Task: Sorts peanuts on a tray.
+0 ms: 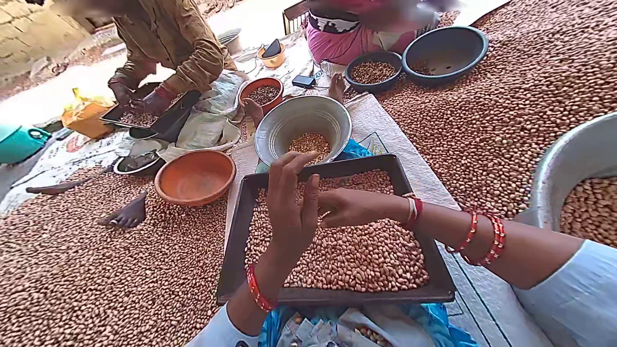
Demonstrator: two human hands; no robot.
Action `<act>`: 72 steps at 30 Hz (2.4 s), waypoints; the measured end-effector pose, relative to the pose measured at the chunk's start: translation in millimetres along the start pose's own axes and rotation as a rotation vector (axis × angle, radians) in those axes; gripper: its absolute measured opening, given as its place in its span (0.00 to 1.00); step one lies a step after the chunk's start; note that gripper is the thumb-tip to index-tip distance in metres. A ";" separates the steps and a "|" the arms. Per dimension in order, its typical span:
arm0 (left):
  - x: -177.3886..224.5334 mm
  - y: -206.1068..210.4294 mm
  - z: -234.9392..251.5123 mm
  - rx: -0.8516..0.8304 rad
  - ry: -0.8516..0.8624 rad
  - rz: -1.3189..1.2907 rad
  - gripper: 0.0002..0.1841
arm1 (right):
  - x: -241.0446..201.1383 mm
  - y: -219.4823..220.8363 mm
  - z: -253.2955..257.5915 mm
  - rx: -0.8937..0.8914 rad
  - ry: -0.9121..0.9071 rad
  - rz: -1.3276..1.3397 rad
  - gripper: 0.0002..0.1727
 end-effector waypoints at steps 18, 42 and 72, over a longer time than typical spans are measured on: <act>-91.4 -9.0 -101.3 -0.635 -0.324 0.271 0.08 | -20.6 -33.0 -20.9 0.295 0.004 -0.482 0.11; -102.0 55.4 -147.4 -1.216 -0.442 0.527 0.15 | 46.6 62.2 -1.3 -0.245 0.195 -0.778 0.09; -155.1 -62.1 -149.8 -0.967 -0.729 0.749 0.13 | 6.5 70.3 -34.5 -0.643 0.241 -0.533 0.16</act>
Point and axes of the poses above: each hand's wrist, its own z-axis towards the middle knuckle, its own y-axis out of the palm, x = y × z, the point moved 9 cm from there along z, towards the middle knuckle
